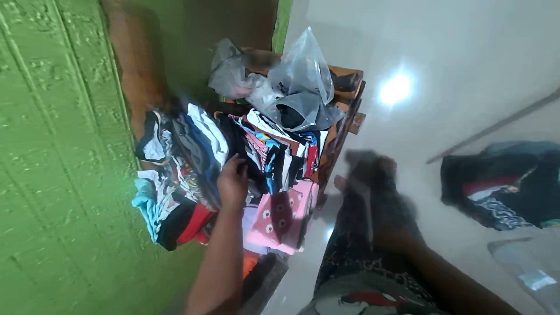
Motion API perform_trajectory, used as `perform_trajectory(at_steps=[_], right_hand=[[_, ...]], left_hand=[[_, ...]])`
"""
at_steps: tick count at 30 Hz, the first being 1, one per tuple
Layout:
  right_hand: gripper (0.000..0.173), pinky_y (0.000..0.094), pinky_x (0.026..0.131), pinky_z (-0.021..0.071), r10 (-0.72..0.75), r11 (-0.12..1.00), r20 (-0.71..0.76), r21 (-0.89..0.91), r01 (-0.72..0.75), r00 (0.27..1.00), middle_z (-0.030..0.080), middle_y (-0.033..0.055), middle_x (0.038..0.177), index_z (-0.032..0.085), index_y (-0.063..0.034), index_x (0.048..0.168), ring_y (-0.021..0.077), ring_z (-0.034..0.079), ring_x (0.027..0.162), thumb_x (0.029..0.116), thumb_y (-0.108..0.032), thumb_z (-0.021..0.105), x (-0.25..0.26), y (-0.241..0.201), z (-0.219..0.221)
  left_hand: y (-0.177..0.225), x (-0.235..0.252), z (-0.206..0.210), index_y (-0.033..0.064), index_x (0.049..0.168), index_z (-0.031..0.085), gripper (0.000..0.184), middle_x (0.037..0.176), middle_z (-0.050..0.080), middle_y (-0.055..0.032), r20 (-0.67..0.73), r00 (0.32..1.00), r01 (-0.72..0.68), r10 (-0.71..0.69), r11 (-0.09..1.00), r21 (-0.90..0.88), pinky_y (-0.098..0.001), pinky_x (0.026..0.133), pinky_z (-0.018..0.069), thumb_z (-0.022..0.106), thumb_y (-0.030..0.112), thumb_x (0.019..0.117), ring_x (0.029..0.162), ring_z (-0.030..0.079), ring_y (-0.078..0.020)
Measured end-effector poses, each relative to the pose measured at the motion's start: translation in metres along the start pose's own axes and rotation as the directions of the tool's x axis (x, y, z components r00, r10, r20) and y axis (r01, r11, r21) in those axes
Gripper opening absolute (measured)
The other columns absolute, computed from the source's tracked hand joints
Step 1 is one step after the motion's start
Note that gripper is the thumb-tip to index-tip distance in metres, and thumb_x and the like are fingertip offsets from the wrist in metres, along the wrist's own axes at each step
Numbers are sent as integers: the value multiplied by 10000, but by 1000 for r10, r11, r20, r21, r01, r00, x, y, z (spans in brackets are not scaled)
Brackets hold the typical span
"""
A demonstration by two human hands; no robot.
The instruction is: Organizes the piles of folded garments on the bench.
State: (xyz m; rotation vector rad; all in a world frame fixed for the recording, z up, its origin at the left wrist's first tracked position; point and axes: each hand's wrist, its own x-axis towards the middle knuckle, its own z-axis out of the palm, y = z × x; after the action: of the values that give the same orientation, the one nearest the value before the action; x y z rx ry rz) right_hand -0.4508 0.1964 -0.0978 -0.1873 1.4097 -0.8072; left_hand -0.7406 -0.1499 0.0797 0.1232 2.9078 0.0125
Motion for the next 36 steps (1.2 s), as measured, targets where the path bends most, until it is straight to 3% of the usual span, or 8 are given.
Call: perform_trajectory(at_steps=[7, 21, 26, 30, 36], right_hand=[[549, 785, 1167, 69, -11, 1000, 32, -21, 12, 999, 466, 84, 1593, 647, -176, 1398, 397, 213, 1559, 1055, -550, 438, -1, 11, -3], [550, 783, 1169, 54, -12, 1000, 46, -15, 13, 999, 461, 83, 1596, 648, -170, 1395, 389, 200, 1564, 1061, -546, 427, -4, 16, -13], [547, 780, 1169, 65, -11, 1000, 53, -27, 13, 999, 466, 82, 1592, 662, -180, 1378, 386, 202, 1563, 1054, -558, 435, 1, 14, -13], [561, 792, 1166, 57, -36, 999, 25, -3, 36, 999, 473, 107, 1584, 649, -140, 1393, 418, 216, 1553, 1055, -542, 451, -1, 11, -13], [563, 787, 1167, 42, -10, 1000, 56, -26, 11, 998, 463, 80, 1596, 648, -174, 1399, 403, 200, 1561, 1049, -566, 445, 3, 11, -14]], left_hand=[[-5, -9, -5, 44, 1312, 664, 308, 1437, 609, -131, -25, 998, 61, -64, 992, -115, -453, 1083, 504, 631, 116, 1015, 1302, 612, -242], [-10, -15, -3, 52, 1302, 681, 298, 1392, 648, -107, -79, 991, 99, -113, 983, -154, -408, 1095, 496, 628, 141, 1023, 1279, 630, -193], [-14, -19, -2, 50, 1312, 671, 317, 1340, 678, -110, -89, 987, 111, -135, 966, -234, -389, 1057, 525, 647, 160, 1017, 1204, 670, -175], [-10, -22, 0, 51, 1418, 535, 454, 1337, 658, -122, 3, 981, 184, -194, 923, -337, -398, 995, 576, 663, 87, 984, 1141, 693, -179], [-10, -30, 7, 52, 1361, 608, 405, 1263, 698, -132, -8, 980, 185, -197, 936, -301, -396, 952, 598, 703, 123, 974, 1068, 724, -183]])
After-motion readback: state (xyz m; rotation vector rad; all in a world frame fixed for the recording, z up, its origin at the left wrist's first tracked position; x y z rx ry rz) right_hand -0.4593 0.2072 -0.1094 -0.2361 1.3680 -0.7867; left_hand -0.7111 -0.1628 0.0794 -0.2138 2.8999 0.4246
